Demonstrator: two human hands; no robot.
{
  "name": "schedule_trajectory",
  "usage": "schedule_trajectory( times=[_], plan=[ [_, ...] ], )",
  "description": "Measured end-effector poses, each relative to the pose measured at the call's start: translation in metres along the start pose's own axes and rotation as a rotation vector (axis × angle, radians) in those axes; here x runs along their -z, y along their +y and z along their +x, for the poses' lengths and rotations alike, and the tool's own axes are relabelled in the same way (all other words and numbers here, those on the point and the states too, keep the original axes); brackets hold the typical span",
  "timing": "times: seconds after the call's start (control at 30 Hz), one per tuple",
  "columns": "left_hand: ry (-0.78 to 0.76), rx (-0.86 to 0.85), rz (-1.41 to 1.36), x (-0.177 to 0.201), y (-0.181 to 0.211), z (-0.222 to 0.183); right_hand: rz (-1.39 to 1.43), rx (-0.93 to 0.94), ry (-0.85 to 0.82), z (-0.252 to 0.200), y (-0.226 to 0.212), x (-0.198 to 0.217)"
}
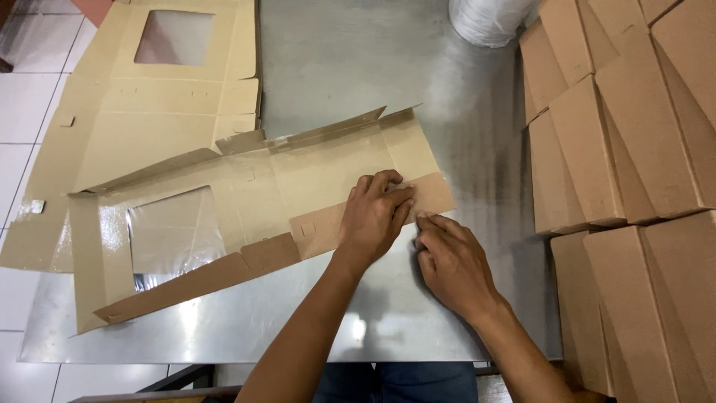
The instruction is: The person assembles a flat cardboard box with a clear window on the lid. They fold the side flaps, interlock the tabs, and secure the lid onto the base to form a finished box.
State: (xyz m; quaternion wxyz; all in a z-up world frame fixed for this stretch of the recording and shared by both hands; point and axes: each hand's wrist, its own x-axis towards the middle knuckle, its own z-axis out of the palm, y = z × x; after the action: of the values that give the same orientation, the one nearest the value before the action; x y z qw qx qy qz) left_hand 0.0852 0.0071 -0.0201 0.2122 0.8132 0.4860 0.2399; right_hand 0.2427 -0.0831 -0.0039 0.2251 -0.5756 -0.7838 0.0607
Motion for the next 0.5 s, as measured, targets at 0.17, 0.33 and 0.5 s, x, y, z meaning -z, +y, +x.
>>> schedule_trajectory(
  times=[0.17, 0.33, 0.5],
  plan=[
    [0.004, -0.014, 0.015, -0.001, -0.001, 0.000, -0.014, 0.023, -0.002, -0.003, -0.001, 0.002],
    [-0.007, -0.004, 0.009, 0.003, 0.000, 0.000, -0.133, -0.017, 0.020, -0.005, 0.007, 0.005],
    [-0.007, -0.016, -0.007, 0.005, 0.001, -0.001, -0.292, -0.090, 0.079, -0.005, 0.008, 0.013]
  ],
)
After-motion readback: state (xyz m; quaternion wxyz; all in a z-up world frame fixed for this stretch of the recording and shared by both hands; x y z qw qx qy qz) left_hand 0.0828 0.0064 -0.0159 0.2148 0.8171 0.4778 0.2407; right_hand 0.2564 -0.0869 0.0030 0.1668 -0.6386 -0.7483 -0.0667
